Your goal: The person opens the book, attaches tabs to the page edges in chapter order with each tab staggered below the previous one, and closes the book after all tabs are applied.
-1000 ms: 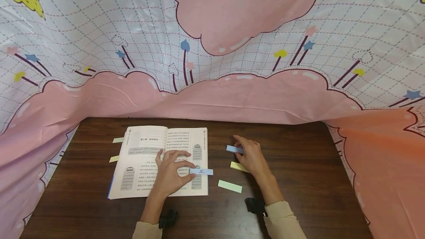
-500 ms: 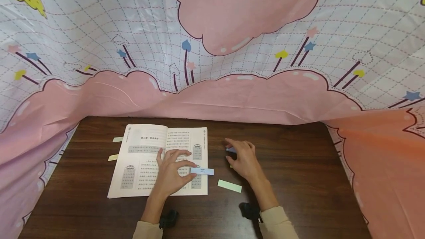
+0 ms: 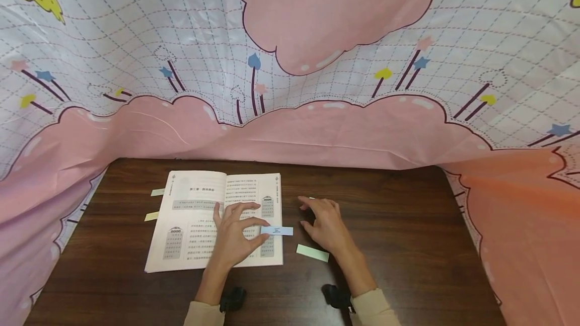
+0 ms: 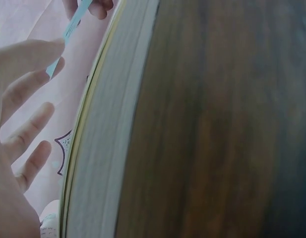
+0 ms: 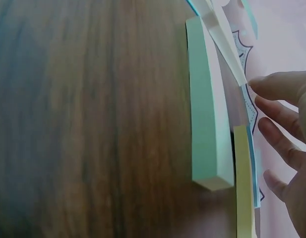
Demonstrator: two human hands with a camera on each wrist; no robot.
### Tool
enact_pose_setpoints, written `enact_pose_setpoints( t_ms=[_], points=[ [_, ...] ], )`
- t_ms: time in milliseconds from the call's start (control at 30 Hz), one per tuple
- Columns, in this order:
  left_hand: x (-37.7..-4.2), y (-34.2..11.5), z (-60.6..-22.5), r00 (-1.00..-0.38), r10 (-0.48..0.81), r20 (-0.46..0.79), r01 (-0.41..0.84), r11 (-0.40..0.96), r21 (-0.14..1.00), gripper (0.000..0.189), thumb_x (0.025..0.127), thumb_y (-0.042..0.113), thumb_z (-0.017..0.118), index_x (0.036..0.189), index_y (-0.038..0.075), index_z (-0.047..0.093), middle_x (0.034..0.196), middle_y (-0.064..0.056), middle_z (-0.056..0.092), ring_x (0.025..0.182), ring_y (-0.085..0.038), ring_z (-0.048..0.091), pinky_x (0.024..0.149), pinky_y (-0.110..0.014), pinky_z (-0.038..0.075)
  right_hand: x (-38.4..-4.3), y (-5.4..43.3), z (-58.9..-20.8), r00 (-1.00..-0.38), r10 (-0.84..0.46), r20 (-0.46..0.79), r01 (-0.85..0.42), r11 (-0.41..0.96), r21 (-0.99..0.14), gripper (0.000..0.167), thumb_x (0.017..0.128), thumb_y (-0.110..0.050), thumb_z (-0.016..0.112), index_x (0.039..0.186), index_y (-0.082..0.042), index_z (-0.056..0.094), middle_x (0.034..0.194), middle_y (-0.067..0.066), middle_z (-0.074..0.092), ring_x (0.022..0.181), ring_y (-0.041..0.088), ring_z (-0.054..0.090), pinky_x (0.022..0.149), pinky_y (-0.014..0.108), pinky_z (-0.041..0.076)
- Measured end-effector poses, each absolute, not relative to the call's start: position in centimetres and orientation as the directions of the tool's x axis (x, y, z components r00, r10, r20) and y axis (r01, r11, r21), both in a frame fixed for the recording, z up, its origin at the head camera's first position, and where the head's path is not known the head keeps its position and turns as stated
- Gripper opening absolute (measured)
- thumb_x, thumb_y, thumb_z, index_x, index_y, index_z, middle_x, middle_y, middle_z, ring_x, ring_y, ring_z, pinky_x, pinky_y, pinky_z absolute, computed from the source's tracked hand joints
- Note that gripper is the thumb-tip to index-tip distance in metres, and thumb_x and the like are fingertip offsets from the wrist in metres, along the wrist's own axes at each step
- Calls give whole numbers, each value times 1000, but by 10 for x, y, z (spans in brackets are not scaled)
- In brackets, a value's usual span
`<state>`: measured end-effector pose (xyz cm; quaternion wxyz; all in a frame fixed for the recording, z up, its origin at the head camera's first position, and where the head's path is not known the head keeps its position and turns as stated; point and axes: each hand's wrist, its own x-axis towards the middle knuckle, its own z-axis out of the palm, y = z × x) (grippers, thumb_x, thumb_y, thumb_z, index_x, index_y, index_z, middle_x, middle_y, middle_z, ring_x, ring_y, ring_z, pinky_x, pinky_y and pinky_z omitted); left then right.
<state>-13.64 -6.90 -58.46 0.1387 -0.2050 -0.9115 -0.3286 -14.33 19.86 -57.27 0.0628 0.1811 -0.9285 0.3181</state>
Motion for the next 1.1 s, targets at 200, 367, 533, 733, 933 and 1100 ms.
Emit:
enact_pose_setpoints(
  t_ms=[200,367,533,733,933,1100],
  points=[
    [-136,-68,-585,-878,275,391,464,688,558,19,71,43,88,87,36,79,127,6,62,123,-24,45,110,-69,-7,-139,195,-570,-914,-315,254,-405,720,-564,65,75,-6,87,134,-11,61,108,-2,71,112,24,61,103,55,36],
    [-136,-68,-584,-877,270,399,467,677,569,19,71,42,88,87,35,80,127,5,62,124,-24,45,110,-69,-9,-134,189,-570,-910,-346,230,-412,686,-599,65,75,-9,87,134,-11,61,108,-3,71,114,25,61,104,56,36],
    [-136,-67,-586,-875,271,400,468,681,563,19,71,42,88,86,34,80,126,5,63,124,-25,45,110,-69,-9,-128,181,-571,-902,-385,195,-414,640,-648,61,75,-18,88,131,-12,64,109,-4,72,115,23,60,106,53,36],
    [-137,-66,-585,-880,276,387,460,695,553,18,73,44,86,88,35,79,127,6,62,127,-24,44,110,-67,-11,-126,168,-572,-895,-387,223,-428,601,-675,48,76,-25,88,120,-17,72,106,-7,71,103,14,62,99,53,43],
    [-138,-65,-586,-873,270,406,469,690,551,20,71,43,87,87,35,79,125,6,64,126,-25,45,109,-69,-10,-127,162,-572,-888,-356,291,-456,594,-663,34,79,-19,86,111,-16,76,103,-9,72,97,12,63,94,47,48],
    [-137,-64,-587,-868,264,421,477,679,558,20,70,41,89,86,34,80,123,5,65,126,-26,46,109,-70,-10,-129,160,-573,-862,-373,343,-505,568,-650,32,76,-16,88,106,-14,77,99,-8,72,91,10,64,91,45,48]
  ],
)
